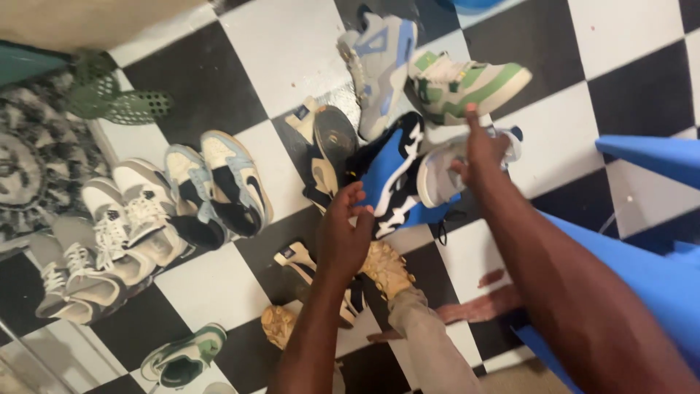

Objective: The person is arranging various pairs of sneakers on the floor in an organized manner.

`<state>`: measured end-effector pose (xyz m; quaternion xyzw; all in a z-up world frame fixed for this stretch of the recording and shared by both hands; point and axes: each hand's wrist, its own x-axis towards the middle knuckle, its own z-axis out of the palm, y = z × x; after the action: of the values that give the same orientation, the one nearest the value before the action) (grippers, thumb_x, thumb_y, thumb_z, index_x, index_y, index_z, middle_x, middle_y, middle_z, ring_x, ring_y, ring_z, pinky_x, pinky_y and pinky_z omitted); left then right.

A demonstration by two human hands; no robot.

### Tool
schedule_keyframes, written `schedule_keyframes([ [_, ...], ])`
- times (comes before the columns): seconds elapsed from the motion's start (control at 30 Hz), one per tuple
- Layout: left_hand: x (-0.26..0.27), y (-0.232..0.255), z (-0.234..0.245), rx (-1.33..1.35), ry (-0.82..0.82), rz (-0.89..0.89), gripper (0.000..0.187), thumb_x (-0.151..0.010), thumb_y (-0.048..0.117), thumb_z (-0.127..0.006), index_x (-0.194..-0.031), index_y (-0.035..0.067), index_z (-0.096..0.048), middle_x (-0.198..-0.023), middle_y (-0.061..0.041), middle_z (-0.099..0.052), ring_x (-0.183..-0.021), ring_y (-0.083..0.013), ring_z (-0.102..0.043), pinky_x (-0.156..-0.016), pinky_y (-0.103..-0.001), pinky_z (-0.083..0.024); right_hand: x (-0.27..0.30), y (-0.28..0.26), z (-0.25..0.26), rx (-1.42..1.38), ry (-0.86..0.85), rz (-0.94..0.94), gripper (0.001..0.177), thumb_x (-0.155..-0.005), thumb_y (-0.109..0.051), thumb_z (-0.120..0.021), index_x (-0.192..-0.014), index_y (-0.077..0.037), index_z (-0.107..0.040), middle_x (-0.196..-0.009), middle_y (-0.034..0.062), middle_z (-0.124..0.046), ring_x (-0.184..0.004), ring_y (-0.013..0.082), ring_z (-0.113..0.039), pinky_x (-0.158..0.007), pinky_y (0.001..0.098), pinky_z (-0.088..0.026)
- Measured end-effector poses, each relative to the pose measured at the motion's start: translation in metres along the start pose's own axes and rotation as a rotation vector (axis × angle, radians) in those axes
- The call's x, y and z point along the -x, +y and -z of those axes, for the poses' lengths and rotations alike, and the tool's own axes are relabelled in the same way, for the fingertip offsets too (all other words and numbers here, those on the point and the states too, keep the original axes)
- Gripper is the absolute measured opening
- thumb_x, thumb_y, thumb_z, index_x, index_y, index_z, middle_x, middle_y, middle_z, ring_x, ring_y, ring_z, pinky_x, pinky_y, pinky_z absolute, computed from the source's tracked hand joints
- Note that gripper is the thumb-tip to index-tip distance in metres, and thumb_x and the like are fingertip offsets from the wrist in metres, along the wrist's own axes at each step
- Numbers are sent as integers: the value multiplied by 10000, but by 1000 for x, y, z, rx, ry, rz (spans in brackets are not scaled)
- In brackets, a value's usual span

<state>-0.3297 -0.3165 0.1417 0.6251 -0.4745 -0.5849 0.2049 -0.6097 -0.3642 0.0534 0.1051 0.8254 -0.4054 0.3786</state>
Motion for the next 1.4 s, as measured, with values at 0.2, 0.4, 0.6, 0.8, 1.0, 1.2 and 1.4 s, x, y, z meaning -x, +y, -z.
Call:
schedule_keyframes([
  [0.2, -17, -31, 4, 49, 47, -65, 500, -917, 132, -662, -1398, 53, -553, -1235, -116, -692, -1004, -164, -693, -788, -312, -576, -70, -44, -3, 694, 113, 871, 898, -922, -491, -894, -1459, -45, -329, -1488, 309, -371, -1411, 466, -366, -1105, 561, -422],
  [0.4, -40, -22, -24, 105, 38, -8, 501, -921, 117, -645, -1405, 38, -544, -1231, -131, -704, -989, -185, -700, -862, -318, -562, -173, 2, 4, 907, -240, 847, 756, -896, -506, -768, -1406, 3, -537, -1281, 266, -664, -1187, 397, -646, -985, 472, -501],
  [0.6, -79, 9, -72, 130, -92, -149, 489, -932, 109, -623, -1404, 13, -537, -1207, -146, -709, -1014, -214, -726, -877, -351, -578, -142, 25, 3, 776, -208, 503, 969, -897, -509, -790, -1498, 95, -328, -1242, 266, -696, -1223, 331, -649, -1062, 399, -475],
  [0.8, -136, 36, -96, 34, -117, -194, 476, -913, 115, -640, -1376, 21, -576, -1174, -140, -740, -973, -216, -743, -869, -344, -579, -147, -10, -49, 951, 121, 1009, 713, -941, -279, -742, -1532, -13, -446, -1441, 264, -489, -1303, 420, -565, -1104, 469, -463],
  [1.0, -150, 1, -104, 153, -145, -177, 491, -935, 107, -639, -1405, 7, -535, -1227, -152, -721, -1069, -213, -718, -897, -347, -579, -125, -46, -88, 1401, -439, 1026, 834, -766, -40, -561, -1556, -48, -294, -1687, 113, -204, -1050, 437, -614, -771, 567, -528],
  [1.2, -130, -8, -74, 51, -205, 1, 486, -918, 116, -603, -1395, 40, -546, -1228, -129, -724, -1041, -208, -734, -868, -359, -573, -147, -7, -12, 1472, -142, 1073, 527, -973, -106, -567, -1488, -218, -550, -1395, 208, -528, -936, 446, -659, -816, 563, -550],
  [1.4, -124, -24, -72, 113, -165, -17, 478, -930, 134, -597, -1393, 29, -549, -1225, -143, -709, -1010, -227, -735, -857, -370, -590, -144, -9, 26, 1163, -7, 1116, 340, -882, -52, -643, -1196, -144, -735, -1233, 170, -658, -1016, 435, -653, -886, 535, -531],
])
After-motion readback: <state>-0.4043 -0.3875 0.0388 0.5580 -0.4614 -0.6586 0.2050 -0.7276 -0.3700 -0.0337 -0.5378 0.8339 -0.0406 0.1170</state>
